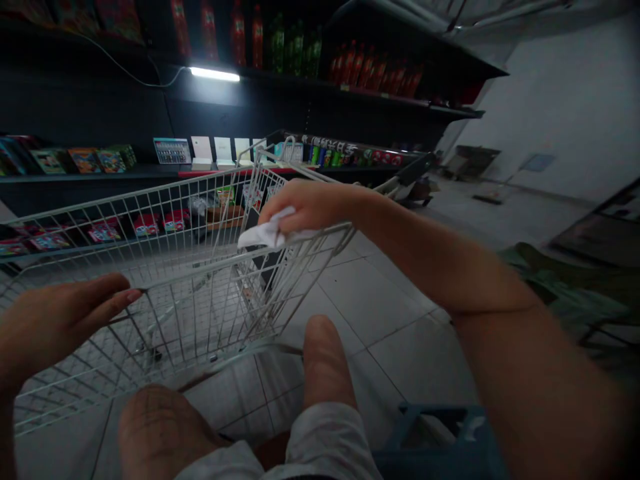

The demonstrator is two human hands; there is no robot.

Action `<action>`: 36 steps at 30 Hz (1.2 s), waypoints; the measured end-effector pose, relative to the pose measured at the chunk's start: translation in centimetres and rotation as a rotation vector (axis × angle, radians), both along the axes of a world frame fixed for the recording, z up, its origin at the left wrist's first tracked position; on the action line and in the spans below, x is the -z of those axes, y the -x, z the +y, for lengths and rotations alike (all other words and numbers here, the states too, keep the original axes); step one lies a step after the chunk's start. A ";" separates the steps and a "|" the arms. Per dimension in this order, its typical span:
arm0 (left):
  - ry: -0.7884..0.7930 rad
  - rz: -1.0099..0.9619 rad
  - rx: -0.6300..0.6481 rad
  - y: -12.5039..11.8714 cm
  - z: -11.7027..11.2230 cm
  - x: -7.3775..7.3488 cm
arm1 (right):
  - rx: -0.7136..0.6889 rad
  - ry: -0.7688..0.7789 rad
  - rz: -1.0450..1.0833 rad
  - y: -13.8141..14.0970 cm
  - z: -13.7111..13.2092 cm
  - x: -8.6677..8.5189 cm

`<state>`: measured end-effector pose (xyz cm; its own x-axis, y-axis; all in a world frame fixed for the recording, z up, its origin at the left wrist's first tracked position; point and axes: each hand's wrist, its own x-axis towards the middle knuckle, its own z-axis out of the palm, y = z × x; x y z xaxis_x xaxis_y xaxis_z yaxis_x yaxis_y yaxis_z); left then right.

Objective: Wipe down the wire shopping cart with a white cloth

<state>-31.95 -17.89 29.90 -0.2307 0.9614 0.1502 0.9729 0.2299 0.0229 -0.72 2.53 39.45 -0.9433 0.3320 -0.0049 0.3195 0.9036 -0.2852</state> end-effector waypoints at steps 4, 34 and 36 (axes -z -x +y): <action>0.074 -0.106 0.048 -3.0 2.1 -1.7 | 0.414 -0.426 0.630 -6.4 -1.4 2.1; 0.169 -0.317 0.600 -13.7 18.9 -4.3 | 0.542 -0.608 0.697 -3.4 4.8 14.7; 0.182 -0.369 0.566 -13.0 19.3 -4.2 | 0.589 -0.615 0.759 -3.8 5.8 13.3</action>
